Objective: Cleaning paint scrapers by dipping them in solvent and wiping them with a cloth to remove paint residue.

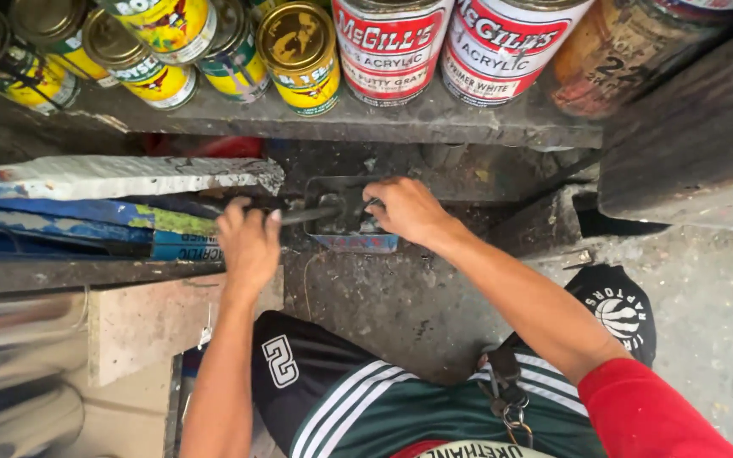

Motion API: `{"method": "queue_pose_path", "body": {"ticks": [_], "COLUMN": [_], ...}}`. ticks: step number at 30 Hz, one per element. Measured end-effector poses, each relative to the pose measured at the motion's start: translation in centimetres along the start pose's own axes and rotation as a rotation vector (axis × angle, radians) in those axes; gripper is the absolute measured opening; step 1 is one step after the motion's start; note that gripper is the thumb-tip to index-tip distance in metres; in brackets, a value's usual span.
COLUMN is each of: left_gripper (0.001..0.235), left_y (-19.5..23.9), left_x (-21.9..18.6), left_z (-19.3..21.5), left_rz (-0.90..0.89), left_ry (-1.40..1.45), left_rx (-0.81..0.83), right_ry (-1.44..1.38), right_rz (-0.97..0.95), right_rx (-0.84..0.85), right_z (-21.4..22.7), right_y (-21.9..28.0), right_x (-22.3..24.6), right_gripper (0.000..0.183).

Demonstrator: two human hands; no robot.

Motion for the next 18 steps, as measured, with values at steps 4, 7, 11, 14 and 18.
{"method": "queue_pose_path", "body": {"ticks": [4,7,11,14,18], "left_gripper": [0.045,0.046,0.051,0.056,0.055], "left_y": [0.3,0.1,0.4,-0.2,-1.1], "left_x": [2.4,3.3,4.5,4.4,2.2], "left_z": [0.1,1.5,2.1,0.6,-1.5], "left_rz": [-0.001,-0.037,-0.015,0.036,0.082], "left_ry": [-0.013,-0.022,-0.059,-0.080,-0.046], "left_rx": [-0.002,-0.046,-0.072,-0.081,-0.084], "right_ry": [-0.112,-0.042,-0.035,-0.069,0.020], "right_rz": [0.036,-0.016,-0.082,-0.015,-0.144], "right_rx": [-0.020,-0.010,0.015,0.015,0.070], "right_z": [3.2,1.9,3.1,2.9,0.5], "right_y": [1.6,0.6,1.1,1.2,0.3], "right_x": [4.7,2.0,2.5,4.7,1.1], "right_gripper": [0.014,0.013,0.016,0.014,0.018]}}
Point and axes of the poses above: each hand's wrist, its own y-axis away from the middle knuckle, its own z-axis out of the back of the hand, x = y × z, the point moved 3 cm from there along -y, towards the middle knuckle, and after that the axes turned 6 degrees about x, right-handed, at the moved point
